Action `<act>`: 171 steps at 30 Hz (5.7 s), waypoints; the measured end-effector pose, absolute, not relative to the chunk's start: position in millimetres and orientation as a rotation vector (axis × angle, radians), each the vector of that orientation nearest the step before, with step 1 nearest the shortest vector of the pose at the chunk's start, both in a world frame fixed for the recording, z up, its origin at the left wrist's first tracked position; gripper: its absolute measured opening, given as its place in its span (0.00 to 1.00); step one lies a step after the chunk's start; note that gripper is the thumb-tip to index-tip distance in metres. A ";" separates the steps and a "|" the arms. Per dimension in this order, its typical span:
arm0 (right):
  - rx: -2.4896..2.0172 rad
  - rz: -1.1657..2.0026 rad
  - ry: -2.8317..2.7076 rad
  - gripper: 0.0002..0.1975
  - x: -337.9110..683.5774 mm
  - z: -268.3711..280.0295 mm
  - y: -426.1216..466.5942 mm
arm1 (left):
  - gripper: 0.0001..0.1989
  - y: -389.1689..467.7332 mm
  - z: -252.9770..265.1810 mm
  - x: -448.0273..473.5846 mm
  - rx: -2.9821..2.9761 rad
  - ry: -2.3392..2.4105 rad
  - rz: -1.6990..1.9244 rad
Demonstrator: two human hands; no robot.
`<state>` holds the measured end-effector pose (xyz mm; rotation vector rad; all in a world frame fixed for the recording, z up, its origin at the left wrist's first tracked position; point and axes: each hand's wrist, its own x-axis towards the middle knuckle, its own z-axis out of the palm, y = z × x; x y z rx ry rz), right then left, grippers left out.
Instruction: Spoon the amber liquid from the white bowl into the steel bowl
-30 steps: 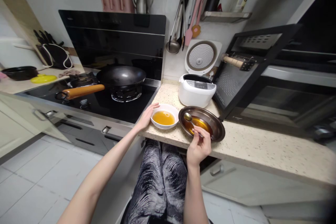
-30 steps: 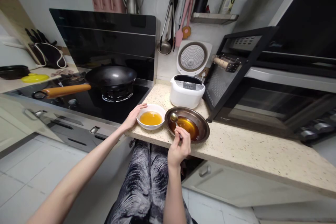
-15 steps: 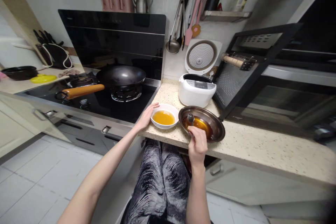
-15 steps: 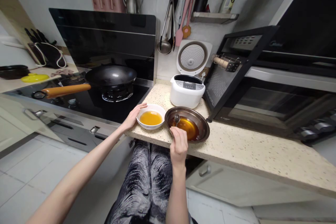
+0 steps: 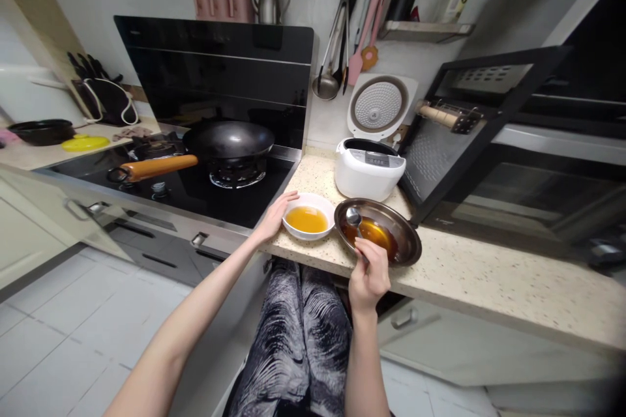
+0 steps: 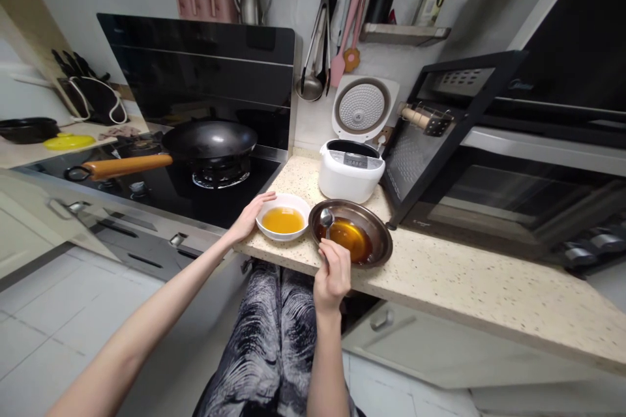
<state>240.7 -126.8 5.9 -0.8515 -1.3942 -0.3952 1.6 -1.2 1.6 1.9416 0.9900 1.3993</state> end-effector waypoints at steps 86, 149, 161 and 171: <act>-0.929 -0.110 -1.095 0.06 224.6 10.5 -125.1 | 0.25 0.4 -0.4 1.0 1.950 0.976 1.399; -0.907 -0.026 -1.440 0.09 183.0 -4.4 -98.6 | 0.25 -3.2 2.9 2.7 1.933 0.973 1.402; -0.919 0.038 -1.329 0.08 180.0 -12.8 -99.2 | 0.25 -3.2 3.6 2.9 1.932 0.988 1.401; -0.867 0.045 -1.272 0.07 177.7 -21.5 -99.8 | 0.25 -3.3 3.5 2.3 1.942 0.979 1.399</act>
